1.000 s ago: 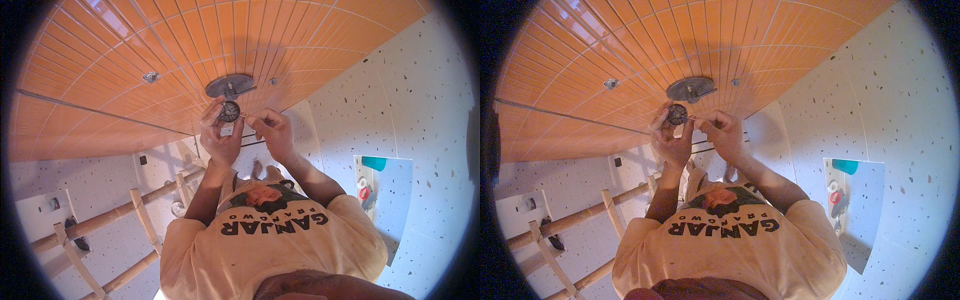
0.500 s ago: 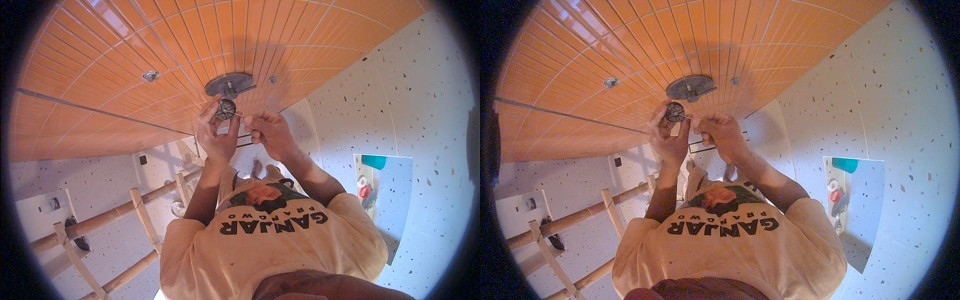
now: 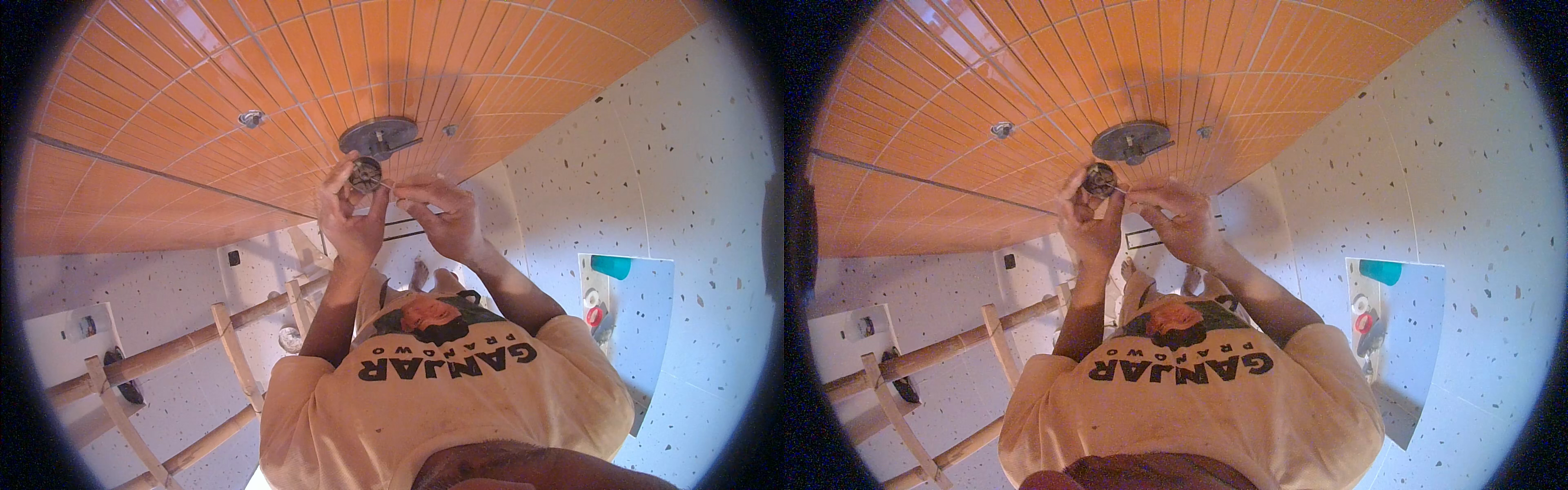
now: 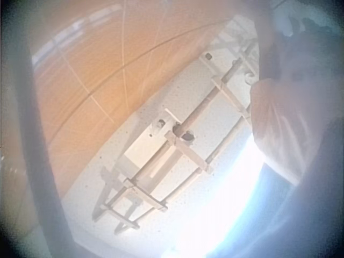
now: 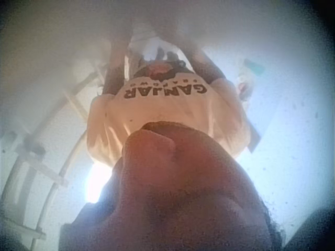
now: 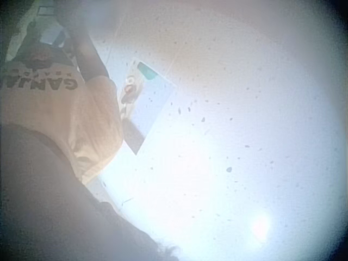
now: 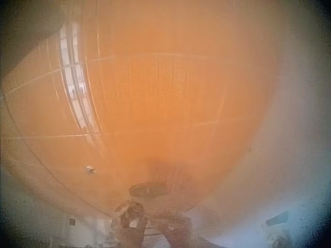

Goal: The person removes a shower head from the ceiling, uses a small tool to clean the internal components, and then reattaches it. The task involves disassembly, cleaning, and reassembly of the fixture.

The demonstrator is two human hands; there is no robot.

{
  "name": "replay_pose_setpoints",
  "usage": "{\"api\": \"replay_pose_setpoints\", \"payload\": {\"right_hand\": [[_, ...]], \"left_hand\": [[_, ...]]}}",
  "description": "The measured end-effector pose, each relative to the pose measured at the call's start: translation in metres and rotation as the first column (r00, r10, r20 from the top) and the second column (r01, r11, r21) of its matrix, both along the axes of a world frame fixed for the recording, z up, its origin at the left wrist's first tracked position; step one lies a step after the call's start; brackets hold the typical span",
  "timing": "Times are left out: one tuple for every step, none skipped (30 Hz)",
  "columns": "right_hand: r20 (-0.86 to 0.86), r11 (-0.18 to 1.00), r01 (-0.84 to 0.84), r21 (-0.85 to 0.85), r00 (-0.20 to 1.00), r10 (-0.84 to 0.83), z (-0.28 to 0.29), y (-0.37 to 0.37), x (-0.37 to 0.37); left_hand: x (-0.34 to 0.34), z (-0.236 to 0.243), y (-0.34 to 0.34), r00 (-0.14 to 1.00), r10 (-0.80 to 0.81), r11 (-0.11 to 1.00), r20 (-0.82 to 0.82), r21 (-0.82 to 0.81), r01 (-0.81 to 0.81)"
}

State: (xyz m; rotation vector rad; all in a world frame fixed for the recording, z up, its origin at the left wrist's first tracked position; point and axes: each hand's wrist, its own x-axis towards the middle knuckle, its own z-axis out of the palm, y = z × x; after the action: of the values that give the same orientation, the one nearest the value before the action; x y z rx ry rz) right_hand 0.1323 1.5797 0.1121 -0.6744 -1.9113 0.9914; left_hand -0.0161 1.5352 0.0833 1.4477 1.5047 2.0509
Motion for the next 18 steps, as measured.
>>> {"api": "replay_pose_setpoints", "payload": {"right_hand": [[0.001,0.997,0.012,0.073,1.0,-0.012,0.002,0.002,-0.001],[0.001,0.989,0.024,0.146,1.0,-0.024,0.004,0.002,-0.002],[-0.013,0.998,0.014,0.056,1.0,-0.013,0.004,0.001,-0.003],[-0.029,0.999,0.002,-0.036,1.0,-0.003,0.004,-0.001,-0.003],[-0.045,0.992,-0.011,-0.126,0.999,0.005,0.004,-0.002,-0.004],[-0.083,0.958,-0.04,-0.283,0.996,0.017,0.004,-0.002,-0.004],[-0.122,0.899,-0.074,-0.431,0.992,0.023,0.004,-0.002,-0.005],[-0.161,0.816,-0.111,-0.567,0.987,0.022,0.004,-0.002,-0.005],[-0.247,0.702,-0.18,-0.689,0.969,0.006,0.005,-0.001,-0.006],[-0.326,0.567,-0.255,-0.783,0.945,-0.025,0.005,0.001,-0.006],[-0.395,0.416,-0.333,-0.846,0.916,-0.07,0.005,0.003,-0.007],[-0.456,0.349,-0.408,-0.844,0.888,-0.064,0.005,0.006,-0.006],[-0.514,0.279,-0.479,-0.832,0.856,-0.063,0.003,0.01,-0.004],[-0.569,0.208,-0.547,-0.811,0.819,-0.067,0.003,0.011,-0.004],[-0.568,0.195,-0.545,-0.816,0.818,-0.092,0.003,0.011,-0.005],[-0.566,0.183,-0.543,-0.82,0.816,-0.118,0.003,0.01,-0.006],[-0.564,0.171,-0.541,-0.824,0.813,-0.143,0.004,0.009,-0.008],[-0.532,0.27,-0.485,-0.832,0.835,-0.139,0.005,0.006,-0.01]], "left_hand": [[-0.001,0.001,0.0,1.0,0.001,1.0,-0.005,0.001,-0.001],[-0.002,0.002,-0.001,1.0,0.002,1.0,-0.011,0.002,-0.002],[-0.002,0.003,0.0,1.0,0.001,1.0,-0.017,0.004,-0.001],[-0.002,0.003,-0.001,1.0,0.001,1.0,-0.016,-0.001,-0.001],[-0.002,0.004,-0.001,1.0,0.002,1.0,-0.015,-0.007,-0.002],[-0.002,0.004,-0.001,1.0,0.003,1.0,-0.013,-0.012,-0.003],[-0.003,0.003,-0.001,0.999,0.011,1.0,-0.031,-0.005,-0.011],[-0.005,0.001,-0.001,0.999,0.02,1.0,-0.048,0.001,-0.02],[-0.006,0.0,-0.001,0.997,0.03,1.0,-0.067,0.007,-0.03],[-0.006,0.0,-0.001,0.999,0.025,1.0,-0.045,0.015,-0.024],[-0.005,0.001,-0.001,1.0,0.02,1.0,-0.023,0.024,-0.019],[-0.005,0.002,-0.001,1.0,0.013,0.999,-0.001,0.034,-0.013],[-0.006,0.002,-0.001,0.999,0.034,0.999,-0.031,0.03,-0.033],[-0.007,0.003,-0.001,0.997,0.054,0.998,-0.06,0.026,-0.053],[-0.008,0.003,-0.001,0.993,0.075,0.997,-0.091,0.021,-0.073],[-0.009,0.003,-0.001,0.991,0.079,0.997,-0.104,0.019,-0.077],[-0.009,0.004,-0.001,0.99,0.083,0.997,-0.117,0.016,-0.082],[-0.01,0.005,-0.001,0.988,0.087,0.996,-0.128,0.016,-0.085]]}}
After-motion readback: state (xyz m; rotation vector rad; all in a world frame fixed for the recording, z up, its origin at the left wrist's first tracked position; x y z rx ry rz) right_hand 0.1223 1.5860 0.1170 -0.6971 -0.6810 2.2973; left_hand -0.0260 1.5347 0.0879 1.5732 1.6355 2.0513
